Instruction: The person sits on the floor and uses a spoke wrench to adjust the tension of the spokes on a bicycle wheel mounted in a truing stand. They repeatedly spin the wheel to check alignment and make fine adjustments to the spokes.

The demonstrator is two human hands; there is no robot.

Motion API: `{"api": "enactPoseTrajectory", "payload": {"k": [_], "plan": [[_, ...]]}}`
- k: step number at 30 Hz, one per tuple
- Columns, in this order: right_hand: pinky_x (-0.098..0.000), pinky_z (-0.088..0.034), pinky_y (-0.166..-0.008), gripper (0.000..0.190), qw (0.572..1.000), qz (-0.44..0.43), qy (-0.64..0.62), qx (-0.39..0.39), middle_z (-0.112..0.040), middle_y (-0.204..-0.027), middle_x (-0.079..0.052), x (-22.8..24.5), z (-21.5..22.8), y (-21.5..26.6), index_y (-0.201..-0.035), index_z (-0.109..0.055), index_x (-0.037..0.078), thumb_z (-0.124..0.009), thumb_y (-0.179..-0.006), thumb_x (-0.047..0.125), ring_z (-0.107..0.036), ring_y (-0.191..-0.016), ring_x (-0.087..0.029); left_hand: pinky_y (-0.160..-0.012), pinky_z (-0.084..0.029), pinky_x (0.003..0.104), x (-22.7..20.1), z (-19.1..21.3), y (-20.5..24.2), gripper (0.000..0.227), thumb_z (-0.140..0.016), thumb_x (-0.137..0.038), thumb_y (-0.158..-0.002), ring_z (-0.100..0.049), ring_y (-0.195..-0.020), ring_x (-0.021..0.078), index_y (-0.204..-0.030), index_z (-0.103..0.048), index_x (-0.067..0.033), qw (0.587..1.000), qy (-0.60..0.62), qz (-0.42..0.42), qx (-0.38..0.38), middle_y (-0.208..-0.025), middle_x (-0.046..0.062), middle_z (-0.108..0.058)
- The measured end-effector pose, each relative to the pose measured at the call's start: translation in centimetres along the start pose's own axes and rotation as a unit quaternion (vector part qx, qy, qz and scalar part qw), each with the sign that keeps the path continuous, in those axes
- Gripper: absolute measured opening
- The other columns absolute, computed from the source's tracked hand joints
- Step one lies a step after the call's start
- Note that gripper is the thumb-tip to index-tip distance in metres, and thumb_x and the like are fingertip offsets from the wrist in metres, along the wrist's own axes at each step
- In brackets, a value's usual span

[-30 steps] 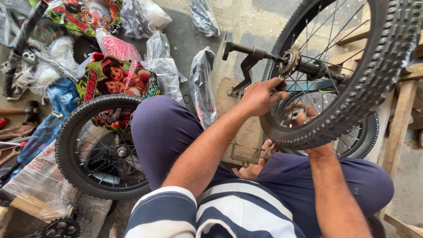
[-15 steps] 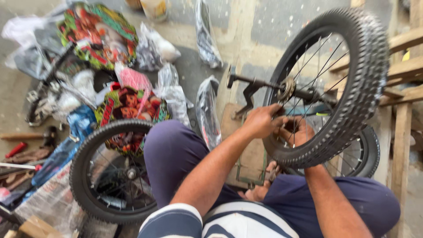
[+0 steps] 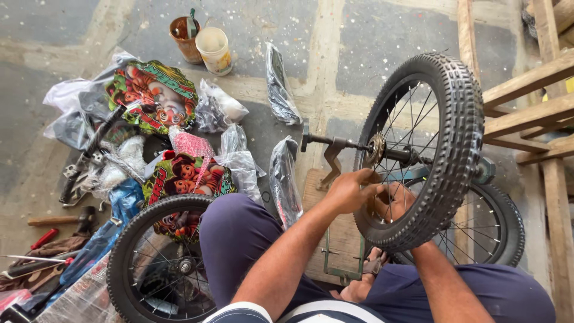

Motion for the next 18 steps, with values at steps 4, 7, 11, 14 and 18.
{"api": "enactPoseTrajectory", "payload": {"k": [4, 7, 11, 14, 18], "plan": [[-0.0332, -0.056, -0.078, 0.037, 1.000, 0.007, -0.007, 0.001, -0.076, -0.096, -0.004, 0.0, 0.1, 0.1, -0.117, -0.067, 0.009, -0.077, -0.086, 0.025, -0.072, -0.087, -0.015, -0.089, -0.054, 0.043, 0.1, -0.2, 0.0, 0.043, -0.070, -0.039, -0.090, -0.072, -0.107, 0.0342, -0.119, -0.070, -0.0067, 1.000, 0.015, -0.005, 0.000, -0.112, 0.016, -0.076], [-0.0341, -0.056, -0.079, 0.040, 0.999, 0.034, 0.006, -0.007, -0.075, -0.098, -0.004, 0.5, 0.1, -0.3, -0.121, -0.065, 0.009, -0.076, -0.087, 0.026, -0.072, -0.089, -0.016, -0.089, -0.054, 0.044, -0.1, -0.1, 0.0, 0.043, -0.069, -0.039, -0.090, -0.071, -0.107, 0.0354, -0.120, -0.071, -0.0072, 1.000, 0.008, -0.014, -0.011, -0.112, 0.017, -0.076], [-0.0352, -0.056, -0.080, 0.044, 0.997, 0.076, -0.023, 0.004, -0.075, -0.101, -0.005, 0.2, -0.1, -0.6, -0.125, -0.062, 0.008, -0.075, -0.088, 0.027, -0.072, -0.091, -0.016, -0.089, -0.053, 0.047, 0.3, 0.0, -0.1, 0.048, -0.069, -0.043, -0.090, -0.070, -0.107, 0.0382, -0.122, -0.070, -0.0072, 0.999, -0.029, 0.007, -0.010, -0.110, 0.019, -0.075], [-0.0330, -0.056, -0.082, 0.042, 0.984, 0.071, -0.151, 0.056, -0.074, -0.104, -0.004, -1.1, -0.5, -1.5, -0.125, -0.064, 0.008, -0.076, -0.088, 0.023, -0.070, -0.095, -0.014, -0.090, -0.053, 0.047, 0.5, -0.1, -0.3, 0.052, -0.069, -0.044, -0.090, -0.069, -0.109, 0.0388, -0.125, -0.067, -0.0060, 0.999, -0.025, -0.009, -0.020, -0.113, 0.020, -0.074], [-0.0311, -0.054, -0.073, 0.028, 0.982, -0.017, -0.189, 0.014, -0.070, -0.099, -0.005, -4.8, -1.5, -1.0, -0.121, -0.070, 0.007, -0.069, -0.100, 0.025, -0.064, -0.087, -0.012, -0.090, -0.052, 0.047, 1.5, -0.4, -0.3, 0.057, -0.070, -0.044, -0.089, -0.068, -0.109, 0.0398, -0.130, -0.066, -0.0055, 0.999, -0.033, -0.014, -0.035, -0.114, 0.020, -0.074]]}}
Point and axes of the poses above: each hand's wrist, its own y-axis away from the middle knuckle, its own z-axis out of the back of the hand, x = y × z, the point moved 7 cm from there along -y, towards the middle knuckle
